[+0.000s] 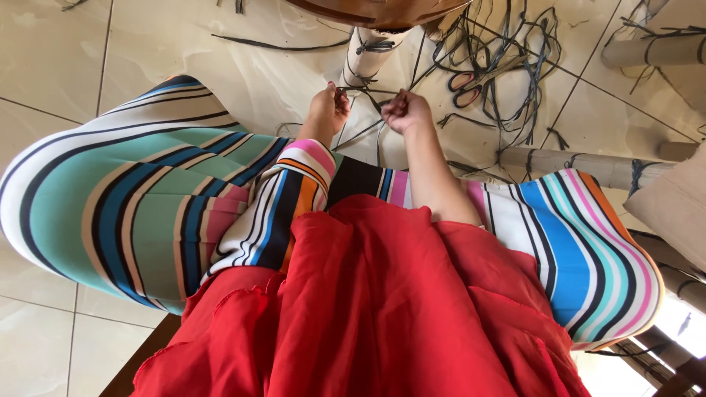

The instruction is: Wrapping the legs of a wooden chair with thin strips of material for protection or decoration.

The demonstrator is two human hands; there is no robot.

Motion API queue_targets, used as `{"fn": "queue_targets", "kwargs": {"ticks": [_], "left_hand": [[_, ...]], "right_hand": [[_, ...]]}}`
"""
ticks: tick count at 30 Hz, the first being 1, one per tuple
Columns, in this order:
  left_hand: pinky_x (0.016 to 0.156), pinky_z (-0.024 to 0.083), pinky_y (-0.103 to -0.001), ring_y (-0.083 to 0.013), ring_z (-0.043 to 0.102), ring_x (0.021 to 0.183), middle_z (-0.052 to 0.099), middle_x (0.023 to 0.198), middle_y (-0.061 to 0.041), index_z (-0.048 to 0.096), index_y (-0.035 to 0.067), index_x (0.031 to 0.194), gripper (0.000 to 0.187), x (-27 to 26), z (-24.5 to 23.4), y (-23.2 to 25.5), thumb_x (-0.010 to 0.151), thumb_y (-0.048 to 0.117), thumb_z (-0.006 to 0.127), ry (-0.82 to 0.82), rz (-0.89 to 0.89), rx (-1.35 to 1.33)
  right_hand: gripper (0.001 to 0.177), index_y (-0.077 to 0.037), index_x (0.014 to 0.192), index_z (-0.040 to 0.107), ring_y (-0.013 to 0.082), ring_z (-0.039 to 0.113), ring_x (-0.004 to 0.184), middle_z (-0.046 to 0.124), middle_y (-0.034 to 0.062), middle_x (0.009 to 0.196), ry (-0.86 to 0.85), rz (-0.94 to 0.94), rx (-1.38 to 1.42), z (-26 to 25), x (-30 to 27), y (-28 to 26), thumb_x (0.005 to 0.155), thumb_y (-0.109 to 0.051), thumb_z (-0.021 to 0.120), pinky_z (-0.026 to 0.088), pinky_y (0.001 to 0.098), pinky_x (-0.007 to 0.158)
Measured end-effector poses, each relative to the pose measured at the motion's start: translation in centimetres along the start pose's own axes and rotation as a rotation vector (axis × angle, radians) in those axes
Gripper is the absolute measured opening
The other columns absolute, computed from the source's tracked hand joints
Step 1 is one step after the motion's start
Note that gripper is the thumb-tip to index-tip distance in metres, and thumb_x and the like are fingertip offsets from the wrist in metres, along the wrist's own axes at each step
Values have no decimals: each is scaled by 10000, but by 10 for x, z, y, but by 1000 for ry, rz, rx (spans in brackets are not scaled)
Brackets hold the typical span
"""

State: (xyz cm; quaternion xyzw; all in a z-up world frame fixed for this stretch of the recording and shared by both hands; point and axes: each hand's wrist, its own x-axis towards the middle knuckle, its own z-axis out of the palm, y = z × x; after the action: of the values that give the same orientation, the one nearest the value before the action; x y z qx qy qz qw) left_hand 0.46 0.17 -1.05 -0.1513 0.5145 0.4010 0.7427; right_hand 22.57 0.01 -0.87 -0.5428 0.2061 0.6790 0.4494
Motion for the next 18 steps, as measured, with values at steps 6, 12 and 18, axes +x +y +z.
{"fn": "queue_targets", "kwargs": {"ticks": [6,12,18], "left_hand": [[605,465,-150,-90,538,671,504,813,-13,442,88,956,283,53,-9,-13,1065,347,407,11,21,-130],[627,499,-195,-100,545,667,514,819,-21,452,105,939,271,54,-14,-10,1061,344,417,30,-20,-155],[521,441,-267,-146,509,587,535,681,-53,533,63,856,298,42,-12,-6,1101,223,475,52,-49,-288]], "right_hand": [[375,-74,671,431,163,291,518,247,-11,596,-20,-15,153,5,31,-19,1042,-120,468,483,331,571],[361,-54,657,455,173,306,544,264,-4,602,-24,-78,162,2,45,-24,1010,-109,509,492,349,582],[320,-59,719,465,158,357,490,367,28,551,15,-47,189,19,3,-24,1033,-51,529,445,333,566]]}}
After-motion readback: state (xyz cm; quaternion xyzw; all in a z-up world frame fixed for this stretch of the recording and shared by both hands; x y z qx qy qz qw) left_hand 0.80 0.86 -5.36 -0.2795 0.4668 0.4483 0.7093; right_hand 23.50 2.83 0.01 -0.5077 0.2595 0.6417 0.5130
